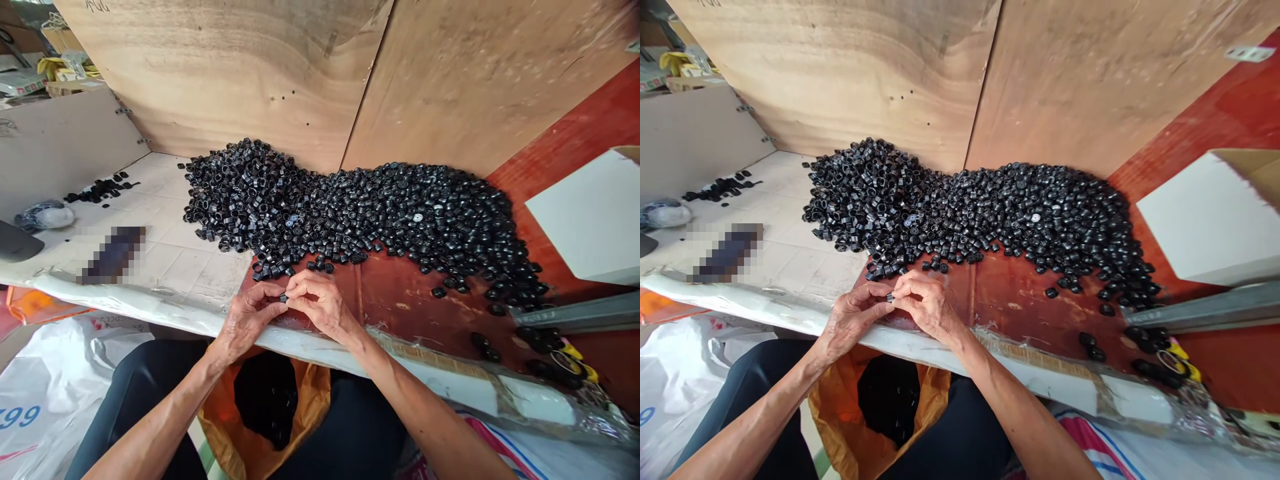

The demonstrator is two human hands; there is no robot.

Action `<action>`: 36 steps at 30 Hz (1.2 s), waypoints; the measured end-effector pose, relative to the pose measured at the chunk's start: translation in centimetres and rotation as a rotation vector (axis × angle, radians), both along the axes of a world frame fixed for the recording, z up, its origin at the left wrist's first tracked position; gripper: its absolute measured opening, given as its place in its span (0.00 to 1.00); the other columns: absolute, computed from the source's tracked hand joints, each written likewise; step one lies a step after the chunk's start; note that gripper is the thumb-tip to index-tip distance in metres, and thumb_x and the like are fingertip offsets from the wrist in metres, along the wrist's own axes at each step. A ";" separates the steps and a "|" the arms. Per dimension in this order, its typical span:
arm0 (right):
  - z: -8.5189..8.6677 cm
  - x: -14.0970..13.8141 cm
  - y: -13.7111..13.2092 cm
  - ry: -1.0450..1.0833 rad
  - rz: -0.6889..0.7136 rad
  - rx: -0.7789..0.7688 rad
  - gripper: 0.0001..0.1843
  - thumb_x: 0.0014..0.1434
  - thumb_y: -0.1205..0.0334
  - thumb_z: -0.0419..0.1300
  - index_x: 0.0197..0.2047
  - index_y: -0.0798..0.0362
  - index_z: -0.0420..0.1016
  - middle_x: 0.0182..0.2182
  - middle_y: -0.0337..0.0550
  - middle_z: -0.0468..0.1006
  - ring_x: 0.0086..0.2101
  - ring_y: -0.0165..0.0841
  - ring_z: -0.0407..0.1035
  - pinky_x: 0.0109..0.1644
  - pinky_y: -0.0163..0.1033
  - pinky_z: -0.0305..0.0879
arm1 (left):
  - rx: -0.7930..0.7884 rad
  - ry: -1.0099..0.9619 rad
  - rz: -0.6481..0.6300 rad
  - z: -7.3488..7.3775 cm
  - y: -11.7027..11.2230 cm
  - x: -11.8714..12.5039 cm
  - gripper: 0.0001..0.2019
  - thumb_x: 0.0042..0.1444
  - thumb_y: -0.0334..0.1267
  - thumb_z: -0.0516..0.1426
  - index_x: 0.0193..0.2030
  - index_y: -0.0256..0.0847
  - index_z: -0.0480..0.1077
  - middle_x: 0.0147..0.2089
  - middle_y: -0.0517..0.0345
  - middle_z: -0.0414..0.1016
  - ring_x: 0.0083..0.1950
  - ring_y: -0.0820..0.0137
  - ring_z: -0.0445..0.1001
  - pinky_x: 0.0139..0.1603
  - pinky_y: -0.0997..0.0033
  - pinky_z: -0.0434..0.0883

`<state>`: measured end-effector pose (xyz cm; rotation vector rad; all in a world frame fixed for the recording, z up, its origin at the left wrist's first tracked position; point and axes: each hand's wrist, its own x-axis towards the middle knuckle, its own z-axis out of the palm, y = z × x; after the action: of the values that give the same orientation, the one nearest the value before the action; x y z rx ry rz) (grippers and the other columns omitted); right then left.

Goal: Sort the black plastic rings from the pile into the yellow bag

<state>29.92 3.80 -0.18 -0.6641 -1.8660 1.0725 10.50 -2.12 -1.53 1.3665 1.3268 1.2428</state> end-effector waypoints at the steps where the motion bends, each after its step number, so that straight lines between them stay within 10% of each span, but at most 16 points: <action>1: 0.0 0.0 0.0 0.014 0.015 -0.001 0.09 0.66 0.60 0.66 0.33 0.50 0.81 0.39 0.43 0.81 0.40 0.35 0.76 0.48 0.40 0.73 | -0.023 -0.033 -0.005 -0.1 0.1 -0.1 0.12 0.56 0.44 0.70 0.44 0.42 0.81 0.45 0.55 0.85 0.47 0.63 0.82 0.52 0.62 0.79; 12: 0.1 -0.1 -0.4 -0.096 -0.077 -0.404 0.12 0.64 0.52 0.64 0.35 0.52 0.79 0.24 0.36 0.78 0.25 0.32 0.74 0.31 0.35 0.69 | 0.110 0.012 -0.010 0.0 -0.2 0.1 0.09 0.60 0.42 0.68 0.45 0.43 0.79 0.48 0.52 0.82 0.52 0.62 0.80 0.58 0.60 0.77; 21: -0.4 0.1 -0.1 -0.029 -0.055 0.056 0.04 0.63 0.65 0.65 0.41 0.51 0.82 0.41 0.45 0.83 0.42 0.36 0.78 0.50 0.40 0.74 | -0.056 -0.130 0.003 -0.4 0.2 0.1 0.15 0.55 0.46 0.70 0.44 0.41 0.79 0.45 0.56 0.83 0.45 0.65 0.80 0.49 0.63 0.79; 28: -0.9 -0.2 -0.7 -0.136 -0.129 0.012 0.16 0.71 0.57 0.59 0.58 0.53 0.76 0.29 0.38 0.79 0.28 0.32 0.73 0.36 0.35 0.69 | 0.089 0.014 -0.020 -0.4 -0.1 0.1 0.10 0.61 0.42 0.67 0.46 0.42 0.79 0.48 0.53 0.81 0.51 0.63 0.80 0.58 0.61 0.76; 36: -0.3 0.1 -1.3 -0.272 -0.189 -0.021 0.24 0.70 0.50 0.61 0.24 0.52 0.70 0.18 0.33 0.65 0.21 0.27 0.58 0.29 0.35 0.54 | 0.030 -0.092 0.054 -0.6 -0.3 0.4 0.13 0.60 0.45 0.68 0.46 0.42 0.77 0.45 0.55 0.80 0.46 0.66 0.80 0.50 0.66 0.78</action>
<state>30.06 2.55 -0.46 -1.0198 -1.9751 0.9154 10.90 -2.40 -2.10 1.2862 1.2937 1.3509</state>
